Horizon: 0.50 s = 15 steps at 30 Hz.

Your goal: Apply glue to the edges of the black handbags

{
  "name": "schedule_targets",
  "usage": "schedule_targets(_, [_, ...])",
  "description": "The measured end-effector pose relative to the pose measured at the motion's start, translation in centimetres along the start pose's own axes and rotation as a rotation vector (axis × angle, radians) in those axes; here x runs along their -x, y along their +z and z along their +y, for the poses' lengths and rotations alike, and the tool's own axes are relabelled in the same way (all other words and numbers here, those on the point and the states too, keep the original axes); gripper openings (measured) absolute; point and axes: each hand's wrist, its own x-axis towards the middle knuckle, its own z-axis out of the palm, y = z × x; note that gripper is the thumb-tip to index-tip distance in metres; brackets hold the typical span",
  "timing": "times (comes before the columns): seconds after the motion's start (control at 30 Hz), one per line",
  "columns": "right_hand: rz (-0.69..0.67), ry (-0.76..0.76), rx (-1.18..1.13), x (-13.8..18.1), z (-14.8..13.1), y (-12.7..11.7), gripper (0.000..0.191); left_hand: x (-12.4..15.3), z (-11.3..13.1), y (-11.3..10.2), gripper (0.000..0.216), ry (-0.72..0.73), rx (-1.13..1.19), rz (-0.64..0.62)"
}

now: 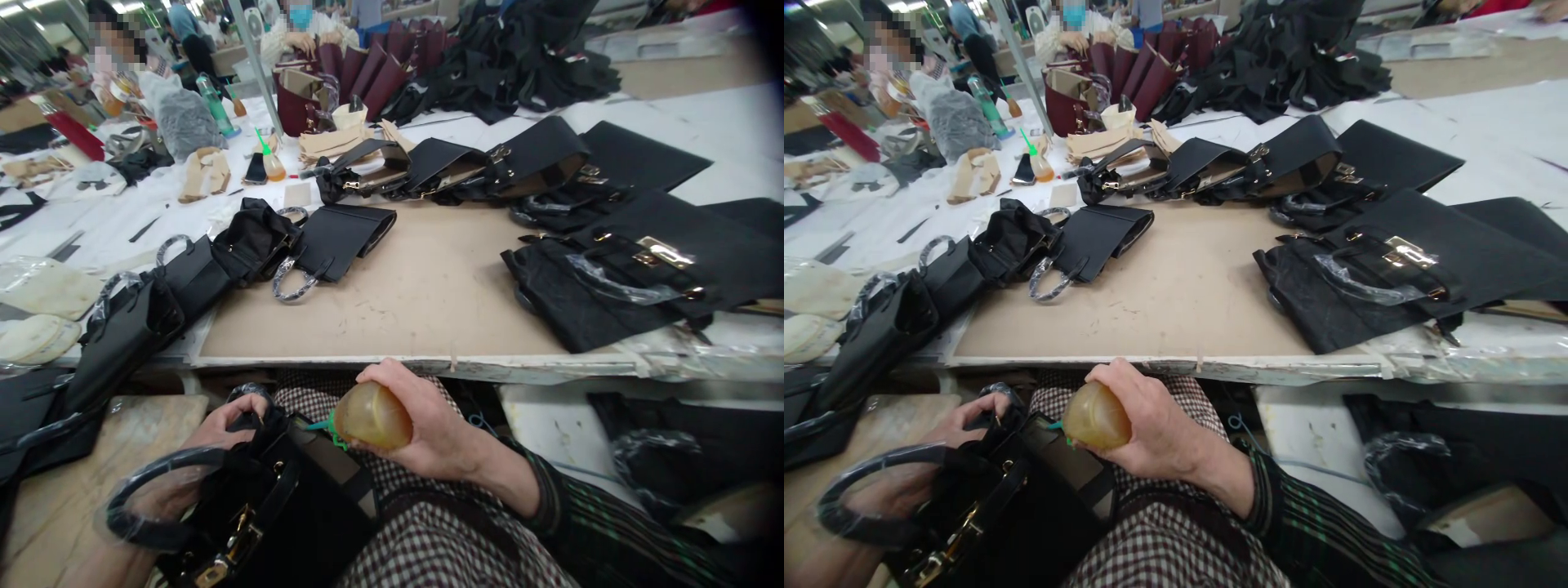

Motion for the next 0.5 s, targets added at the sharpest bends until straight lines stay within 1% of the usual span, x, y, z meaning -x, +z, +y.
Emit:
schedule_targets(0.13, [-0.013, 0.006, 0.035, 0.67, 0.02, -0.35, 0.056, 0.04, -0.07, 0.03, 0.042, -0.029, -0.016, -0.014])
schedule_targets(0.33, [0.0, 0.003, 0.037, 0.72, -0.04, -0.24, 0.06, 0.0, -0.54, 0.03, 0.043, -0.057, 0.032, -0.054])
schedule_targets(0.5, [0.053, -0.029, -0.007, 0.29, -0.02, 0.36, 0.062, -0.16, -0.93, -0.2, 0.04, -0.052, -0.007, -0.05])
